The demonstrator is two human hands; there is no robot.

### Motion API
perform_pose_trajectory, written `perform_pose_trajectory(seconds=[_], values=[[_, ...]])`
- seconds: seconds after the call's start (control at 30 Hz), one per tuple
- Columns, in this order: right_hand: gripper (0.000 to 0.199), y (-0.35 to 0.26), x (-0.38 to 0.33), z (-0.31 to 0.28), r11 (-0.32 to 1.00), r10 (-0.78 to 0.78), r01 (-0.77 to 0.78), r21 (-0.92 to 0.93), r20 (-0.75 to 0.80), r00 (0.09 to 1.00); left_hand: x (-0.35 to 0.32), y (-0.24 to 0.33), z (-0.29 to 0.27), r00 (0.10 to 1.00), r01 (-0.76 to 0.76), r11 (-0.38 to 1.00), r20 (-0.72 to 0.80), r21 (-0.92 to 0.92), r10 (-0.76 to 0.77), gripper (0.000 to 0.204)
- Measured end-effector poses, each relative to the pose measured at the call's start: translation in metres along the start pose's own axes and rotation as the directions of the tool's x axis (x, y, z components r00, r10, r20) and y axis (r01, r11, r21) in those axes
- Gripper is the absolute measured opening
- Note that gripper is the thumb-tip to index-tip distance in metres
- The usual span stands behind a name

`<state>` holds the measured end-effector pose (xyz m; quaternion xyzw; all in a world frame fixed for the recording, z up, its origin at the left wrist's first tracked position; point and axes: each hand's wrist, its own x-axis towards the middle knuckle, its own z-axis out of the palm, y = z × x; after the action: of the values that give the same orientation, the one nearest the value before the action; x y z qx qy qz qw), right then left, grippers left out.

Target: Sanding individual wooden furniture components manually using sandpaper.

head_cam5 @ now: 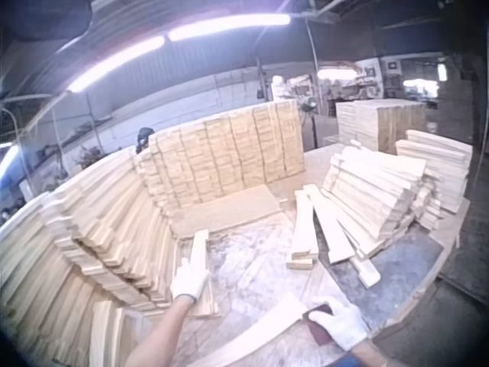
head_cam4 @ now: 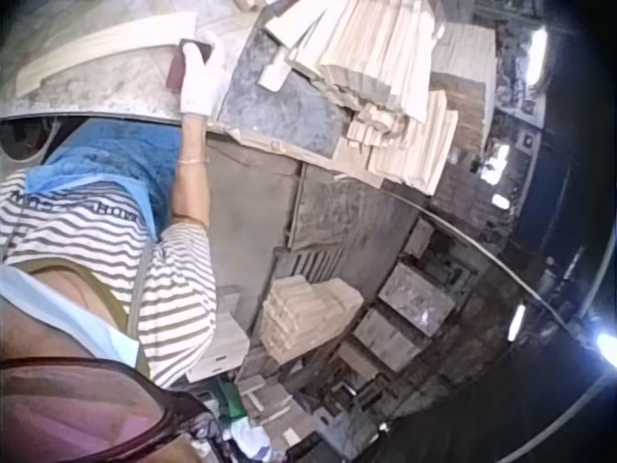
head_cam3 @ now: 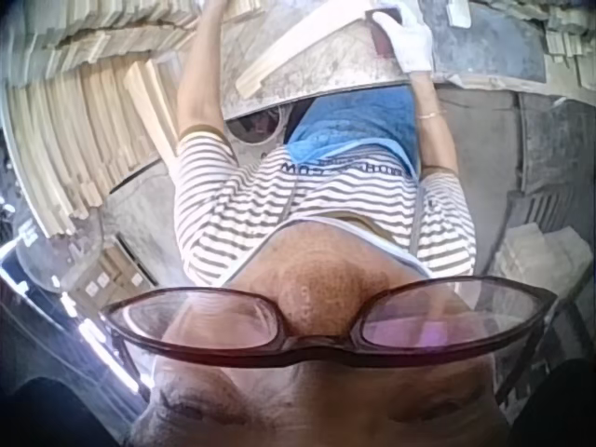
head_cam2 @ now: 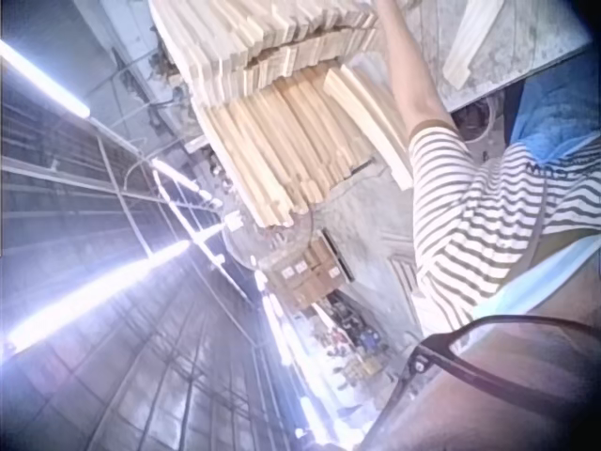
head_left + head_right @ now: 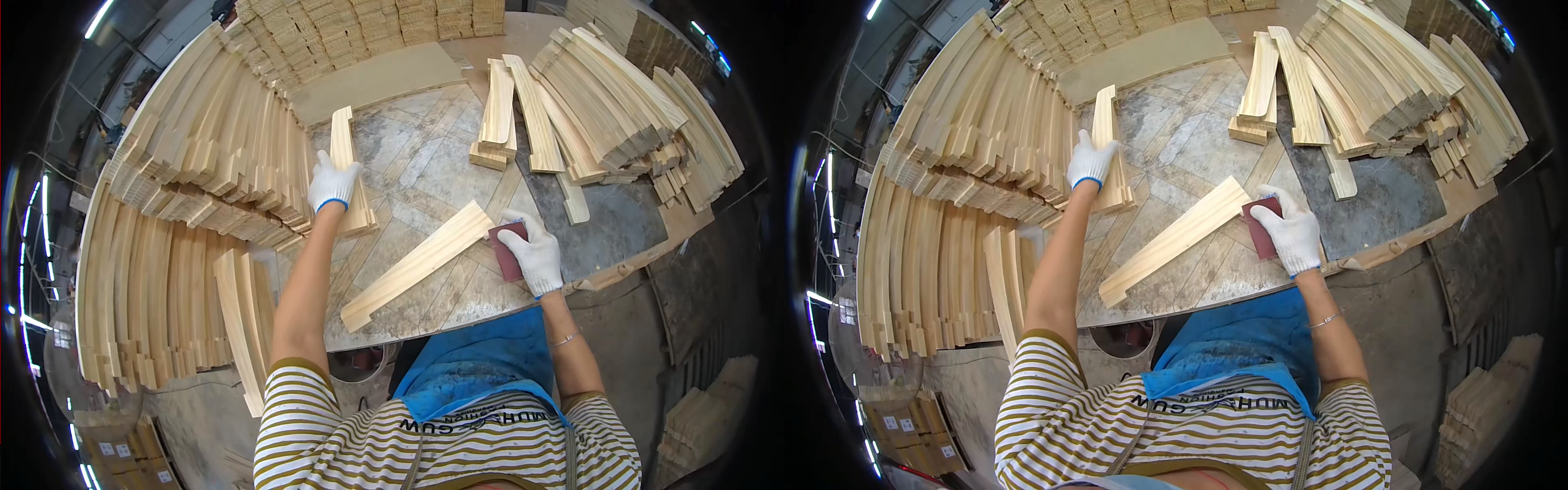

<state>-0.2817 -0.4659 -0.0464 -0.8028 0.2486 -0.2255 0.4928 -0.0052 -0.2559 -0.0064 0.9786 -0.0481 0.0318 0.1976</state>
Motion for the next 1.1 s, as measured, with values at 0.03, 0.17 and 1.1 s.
perform_pose_trajectory(seconds=[0.03,0.17,1.1], values=[[0.032,0.001,0.0,-0.002,0.999,0.025,-0.025,-0.029,-0.01,1.0,-0.006,-0.002,0.003,1.0,0.001,1.0,0.004,0.001,-0.001,0.073],[0.03,0.016,0.01,-0.011,0.987,0.154,-0.152,0.043,-0.039,0.987,-0.087,0.007,-0.002,0.797,-0.602,0.776,-0.079,-0.19,0.599,0.072],[0.04,0.012,0.014,-0.03,0.775,0.211,-0.026,-0.631,0.219,0.953,-0.179,-0.01,0.025,0.765,-0.615,0.789,0.234,-0.014,0.6,0.062]])
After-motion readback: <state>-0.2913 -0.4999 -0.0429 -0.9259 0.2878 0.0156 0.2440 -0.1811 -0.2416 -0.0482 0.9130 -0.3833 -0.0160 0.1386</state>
